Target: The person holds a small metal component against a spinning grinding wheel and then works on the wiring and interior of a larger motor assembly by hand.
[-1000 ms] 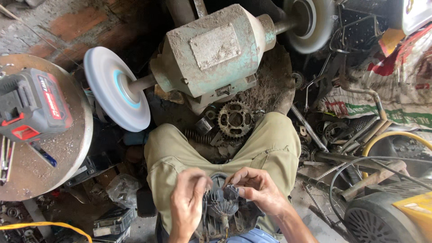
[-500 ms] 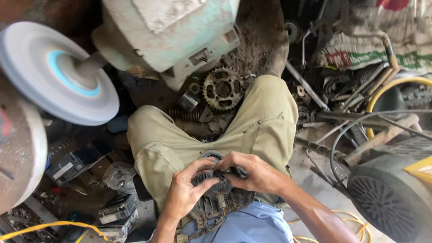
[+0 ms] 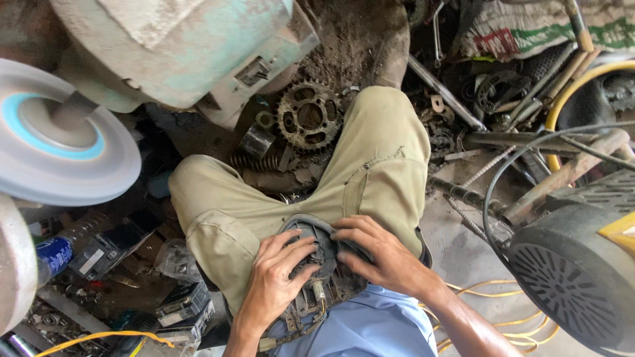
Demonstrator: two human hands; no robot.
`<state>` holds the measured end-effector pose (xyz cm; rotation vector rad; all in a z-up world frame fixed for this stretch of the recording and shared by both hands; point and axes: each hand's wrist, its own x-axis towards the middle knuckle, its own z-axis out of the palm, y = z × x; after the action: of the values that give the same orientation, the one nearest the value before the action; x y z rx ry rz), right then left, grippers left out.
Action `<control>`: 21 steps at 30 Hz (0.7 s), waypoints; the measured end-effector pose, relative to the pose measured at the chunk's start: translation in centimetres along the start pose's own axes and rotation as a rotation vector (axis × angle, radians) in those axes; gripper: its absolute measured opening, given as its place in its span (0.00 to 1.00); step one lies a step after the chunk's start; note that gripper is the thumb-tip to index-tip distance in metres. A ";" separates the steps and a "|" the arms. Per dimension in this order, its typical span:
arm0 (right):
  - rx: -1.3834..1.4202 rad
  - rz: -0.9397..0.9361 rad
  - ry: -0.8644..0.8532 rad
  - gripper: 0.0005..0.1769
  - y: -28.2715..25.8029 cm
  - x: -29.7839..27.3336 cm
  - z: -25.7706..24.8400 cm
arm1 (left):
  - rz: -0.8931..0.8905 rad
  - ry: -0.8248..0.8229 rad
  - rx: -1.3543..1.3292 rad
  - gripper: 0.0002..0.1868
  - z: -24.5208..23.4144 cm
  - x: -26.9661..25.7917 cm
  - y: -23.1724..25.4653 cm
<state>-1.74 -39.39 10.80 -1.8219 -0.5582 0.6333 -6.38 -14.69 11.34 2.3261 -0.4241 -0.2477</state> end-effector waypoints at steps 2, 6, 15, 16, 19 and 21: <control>-0.002 0.011 0.000 0.20 0.8 -1.0 1.0 | -0.022 -0.011 0.034 0.17 0.4 -0.2 -0.2; -0.002 0.073 0.030 0.23 0.9 -2.0 2.4 | -0.044 -0.012 0.088 0.19 0.9 -0.5 -0.5; -0.264 -0.052 0.151 0.17 1.2 -1.6 4.6 | -0.082 0.027 0.000 0.14 0.4 0.0 0.6; -0.264 -0.052 0.149 0.17 1.2 -1.6 4.7 | -0.084 0.028 0.000 0.14 0.4 0.0 0.6; -0.283 -0.053 0.163 0.17 1.2 -1.5 4.8 | -0.081 0.015 -0.037 0.15 0.3 0.0 0.3; -0.269 -0.055 0.163 0.17 1.1 -1.3 4.7 | -0.081 0.011 -0.057 0.15 0.3 0.0 0.1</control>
<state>-5.76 -37.29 8.58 -2.0799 -0.6038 0.3809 -6.47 -14.97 11.16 2.2905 -0.3138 -0.2830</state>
